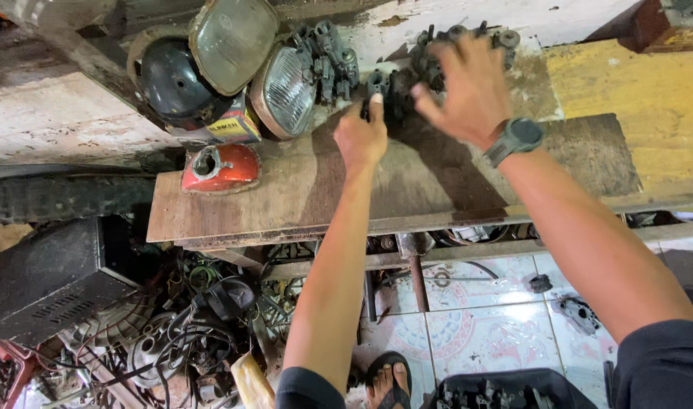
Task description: The person assembles small mechanical engine parts, including a cylinder head and piston, on their lap. They use a screwdriver to tighten components and place the assembled parts onto a wooden workbench.
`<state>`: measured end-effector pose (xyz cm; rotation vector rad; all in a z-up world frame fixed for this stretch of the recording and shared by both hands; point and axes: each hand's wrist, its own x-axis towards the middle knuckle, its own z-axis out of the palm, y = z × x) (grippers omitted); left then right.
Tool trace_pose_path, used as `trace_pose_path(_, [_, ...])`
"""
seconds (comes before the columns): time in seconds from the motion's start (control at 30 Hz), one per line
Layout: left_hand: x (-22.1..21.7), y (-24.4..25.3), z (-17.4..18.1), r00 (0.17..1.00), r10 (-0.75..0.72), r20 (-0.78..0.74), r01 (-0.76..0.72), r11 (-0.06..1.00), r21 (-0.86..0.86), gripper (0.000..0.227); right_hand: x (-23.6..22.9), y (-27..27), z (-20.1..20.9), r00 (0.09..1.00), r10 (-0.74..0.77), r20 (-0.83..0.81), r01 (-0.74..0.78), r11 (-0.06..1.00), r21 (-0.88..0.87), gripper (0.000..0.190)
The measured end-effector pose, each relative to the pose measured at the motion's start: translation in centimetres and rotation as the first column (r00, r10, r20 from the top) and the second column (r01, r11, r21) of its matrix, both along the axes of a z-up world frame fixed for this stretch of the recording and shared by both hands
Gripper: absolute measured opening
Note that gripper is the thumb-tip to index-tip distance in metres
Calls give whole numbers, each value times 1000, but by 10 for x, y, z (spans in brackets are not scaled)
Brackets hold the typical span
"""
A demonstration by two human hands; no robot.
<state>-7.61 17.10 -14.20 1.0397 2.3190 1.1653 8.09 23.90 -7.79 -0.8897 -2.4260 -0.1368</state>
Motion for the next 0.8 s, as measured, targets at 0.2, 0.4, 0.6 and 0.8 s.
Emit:
trace_pose_path(0.2, [-18, -28, 40, 957, 231, 177, -246, 967, 70, 50, -36, -21, -22, 984, 56, -171, -115, 927, -357, 51])
trace_pose_path(0.4, [-56, -8, 34, 963, 268, -8, -257, 931, 261, 70, -59, -7, -37, 955, 4, -298, -80, 967, -241, 21])
trace_pose_path(0.6, [-66, -1, 37, 964, 236, -125, -193, 938, 287, 53, -84, 21, -58, 950, -36, -309, -52, 961, -271, 35])
trace_pose_path(0.8, [-69, 0, 30, 961, 223, -161, -171, 943, 285, 55, -95, 42, -68, 949, -70, -306, 4, 977, -211, 37])
